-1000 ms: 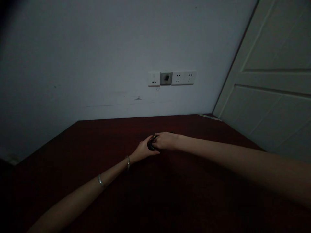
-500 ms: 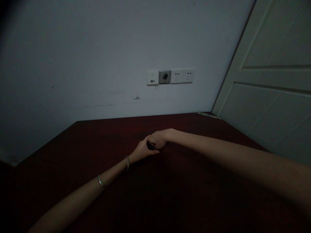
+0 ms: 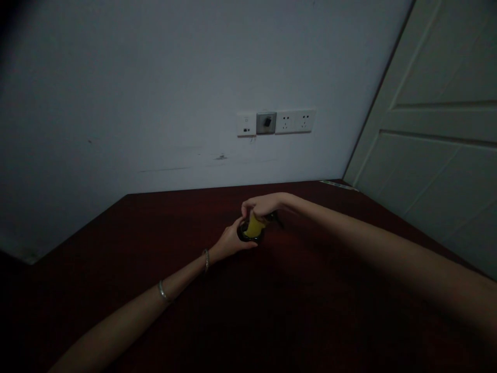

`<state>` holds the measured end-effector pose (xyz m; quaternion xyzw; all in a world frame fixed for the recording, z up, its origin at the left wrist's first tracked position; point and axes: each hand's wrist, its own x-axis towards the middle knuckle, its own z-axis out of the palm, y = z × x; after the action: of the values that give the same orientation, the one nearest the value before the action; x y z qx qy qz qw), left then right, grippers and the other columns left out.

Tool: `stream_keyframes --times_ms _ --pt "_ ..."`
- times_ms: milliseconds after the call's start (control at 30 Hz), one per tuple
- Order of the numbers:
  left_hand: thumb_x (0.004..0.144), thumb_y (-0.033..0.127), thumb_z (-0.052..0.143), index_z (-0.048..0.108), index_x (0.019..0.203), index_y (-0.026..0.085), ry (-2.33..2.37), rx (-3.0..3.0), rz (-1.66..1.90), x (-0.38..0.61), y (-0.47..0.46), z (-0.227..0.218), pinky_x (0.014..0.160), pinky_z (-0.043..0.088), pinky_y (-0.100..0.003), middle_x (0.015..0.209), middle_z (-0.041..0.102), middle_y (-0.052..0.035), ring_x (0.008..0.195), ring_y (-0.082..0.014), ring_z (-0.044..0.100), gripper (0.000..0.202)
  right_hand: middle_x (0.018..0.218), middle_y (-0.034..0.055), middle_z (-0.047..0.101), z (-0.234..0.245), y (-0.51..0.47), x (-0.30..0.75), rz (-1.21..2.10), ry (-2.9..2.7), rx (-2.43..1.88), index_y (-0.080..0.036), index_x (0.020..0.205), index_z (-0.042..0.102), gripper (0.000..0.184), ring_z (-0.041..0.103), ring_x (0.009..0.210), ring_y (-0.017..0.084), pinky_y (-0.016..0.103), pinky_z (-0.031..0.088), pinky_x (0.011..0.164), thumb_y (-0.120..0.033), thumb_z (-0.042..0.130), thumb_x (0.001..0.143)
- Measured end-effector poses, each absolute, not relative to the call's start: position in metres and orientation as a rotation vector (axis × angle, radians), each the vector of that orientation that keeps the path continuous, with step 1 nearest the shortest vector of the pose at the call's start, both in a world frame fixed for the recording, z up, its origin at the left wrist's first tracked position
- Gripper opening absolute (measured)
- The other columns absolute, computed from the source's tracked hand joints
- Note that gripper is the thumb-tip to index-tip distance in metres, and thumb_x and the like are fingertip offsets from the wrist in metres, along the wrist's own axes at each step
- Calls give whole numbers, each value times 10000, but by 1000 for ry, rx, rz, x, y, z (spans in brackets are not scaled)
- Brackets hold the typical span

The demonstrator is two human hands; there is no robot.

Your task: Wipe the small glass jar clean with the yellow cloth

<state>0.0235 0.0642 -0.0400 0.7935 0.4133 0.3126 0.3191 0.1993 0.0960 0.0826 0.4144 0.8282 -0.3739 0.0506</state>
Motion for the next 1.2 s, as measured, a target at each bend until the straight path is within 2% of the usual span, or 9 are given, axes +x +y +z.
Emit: stream_keyframes --times_ms 133,233,333,433,600,700,867,1100,1200 --pt "557 445 820 359 1366 152 1027 2033 834 23 65 -41 973 442 -463 1265 585 -169 1178 -328 550 976 1022 68 615 101 102 225 -1335 2583 1339 -191 1116 437 613 615 844 199 281 499 639 -72 484 517" --pt "553 417 831 208 1442 156 989 1989 831 24 66 -45 1056 365 -475 1364 502 -193 1266 -326 477 1116 1208 95 559 110 98 242 -1480 2668 1432 -204 1247 346 679 599 988 219 311 520 742 -126 507 592" --pt "531 417 842 101 1473 158 976 1935 821 25 68 -50 1113 279 -491 1463 348 -236 1349 -331 366 1226 1251 118 548 108 88 251 -1758 2709 1640 -192 1301 336 715 619 976 244 349 540 757 -140 528 614" --pt "496 408 858 143 1467 151 954 1846 870 25 70 -55 1135 245 -478 1492 272 -252 1388 -327 289 1233 1237 150 553 99 76 251 -1775 2783 1874 -169 1345 322 727 638 920 264 380 553 727 -147 516 645" --pt "576 374 811 351 1373 136 894 1571 1216 23 72 -49 1122 292 -426 1428 411 -220 1334 -279 399 950 1248 196 525 80 60 241 -1676 2868 2054 -122 1394 215 696 627 944 291 411 535 742 -197 447 742" --pt "631 397 767 442 1292 129 879 1370 1378 24 70 -35 1092 337 -417 1348 512 -200 1265 -269 482 783 1241 167 525 69 52 229 -1634 2946 2106 -140 1376 219 679 588 1036 290 407 505 830 -234 461 748" --pt "710 528 662 583 1133 170 502 1116 1196 32 49 -1 1012 422 -403 1261 604 -126 1205 -283 533 560 1088 118 575 56 34 199 -1912 3226 1941 -164 1320 255 757 594 1012 271 406 495 846 -337 613 676" --pt "629 291 784 659 946 136 534 1036 1232 35 27 33 930 469 -358 1055 694 -93 1044 -256 620 375 990 66 583 46 11 173 -1944 3481 1940 -214 1196 374 605 608 962 227 421 505 859 -338 680 689" --pt "631 266 786 661 922 120 555 1032 1284 31 29 40 895 487 -351 1011 704 -96 990 -247 644 349 1069 91 594 45 10 175 -1912 3560 1859 -217 1173 399 550 601 1005 227 427 494 883 -319 673 708"
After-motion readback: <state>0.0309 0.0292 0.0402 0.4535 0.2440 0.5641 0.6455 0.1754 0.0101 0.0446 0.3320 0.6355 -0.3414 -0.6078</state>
